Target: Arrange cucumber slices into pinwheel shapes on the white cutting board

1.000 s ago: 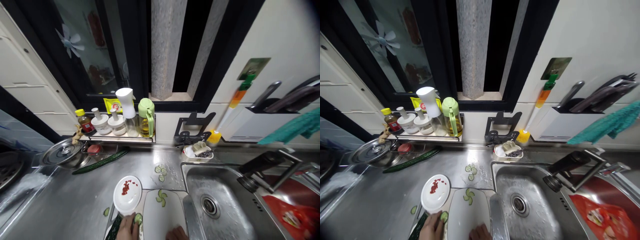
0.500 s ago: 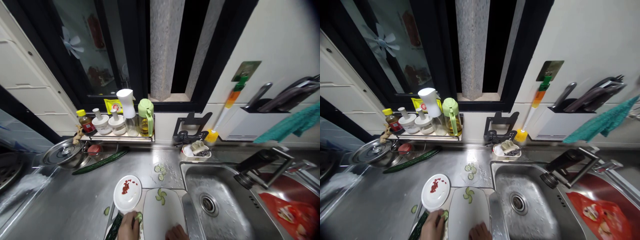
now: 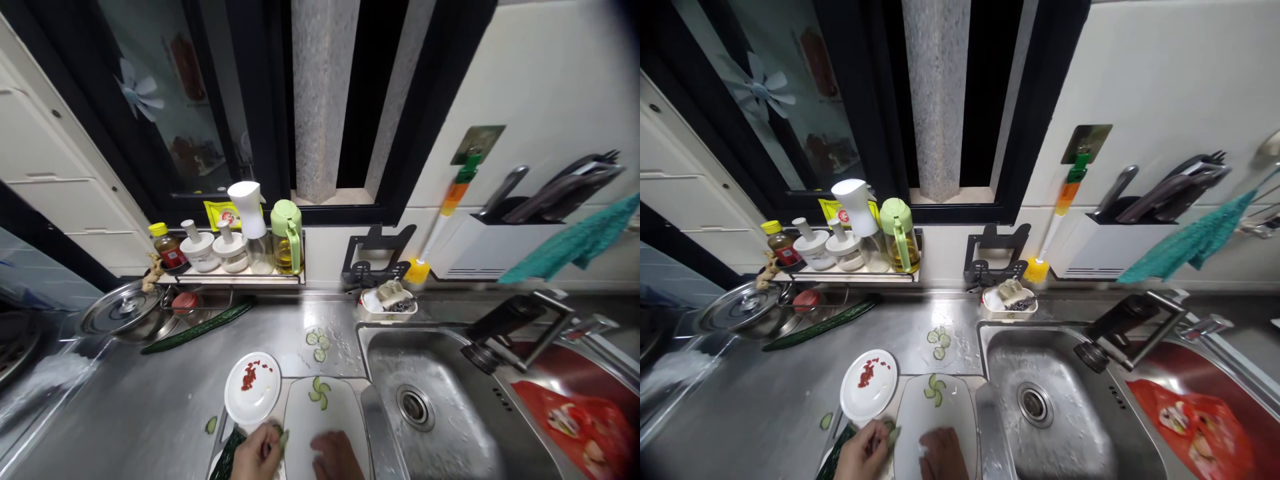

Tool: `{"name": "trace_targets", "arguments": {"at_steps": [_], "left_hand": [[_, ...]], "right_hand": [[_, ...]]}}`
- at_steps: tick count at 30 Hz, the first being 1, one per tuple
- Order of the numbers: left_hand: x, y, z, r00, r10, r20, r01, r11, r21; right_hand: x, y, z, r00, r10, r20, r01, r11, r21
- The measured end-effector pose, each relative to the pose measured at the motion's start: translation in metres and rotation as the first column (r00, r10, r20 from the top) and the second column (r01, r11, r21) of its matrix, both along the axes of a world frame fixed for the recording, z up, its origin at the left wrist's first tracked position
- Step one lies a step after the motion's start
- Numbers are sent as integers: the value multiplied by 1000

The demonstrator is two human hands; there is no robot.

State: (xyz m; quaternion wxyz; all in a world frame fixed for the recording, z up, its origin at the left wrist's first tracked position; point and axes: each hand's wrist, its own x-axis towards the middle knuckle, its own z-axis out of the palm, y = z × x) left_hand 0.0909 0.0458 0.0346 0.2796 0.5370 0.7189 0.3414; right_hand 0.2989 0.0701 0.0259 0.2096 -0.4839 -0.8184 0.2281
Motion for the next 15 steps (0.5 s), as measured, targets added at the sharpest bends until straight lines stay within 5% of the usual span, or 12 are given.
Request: {"name": "trace_targets", "arguments": {"at_steps": [3, 9, 15], "left_hand": [[11, 6, 10, 991, -57, 121, 62, 997, -43], [35, 18, 20, 925, -70, 373, 130, 982, -139], [52, 28, 23, 618, 124, 776, 253, 903, -347]], "right_hand": [[-11, 12, 19, 989, 25, -143, -49, 985, -165], [-15, 28, 58, 954, -217, -209, 101, 884, -457], [-1, 32, 82, 907, -328, -265, 113, 794, -598]]}}
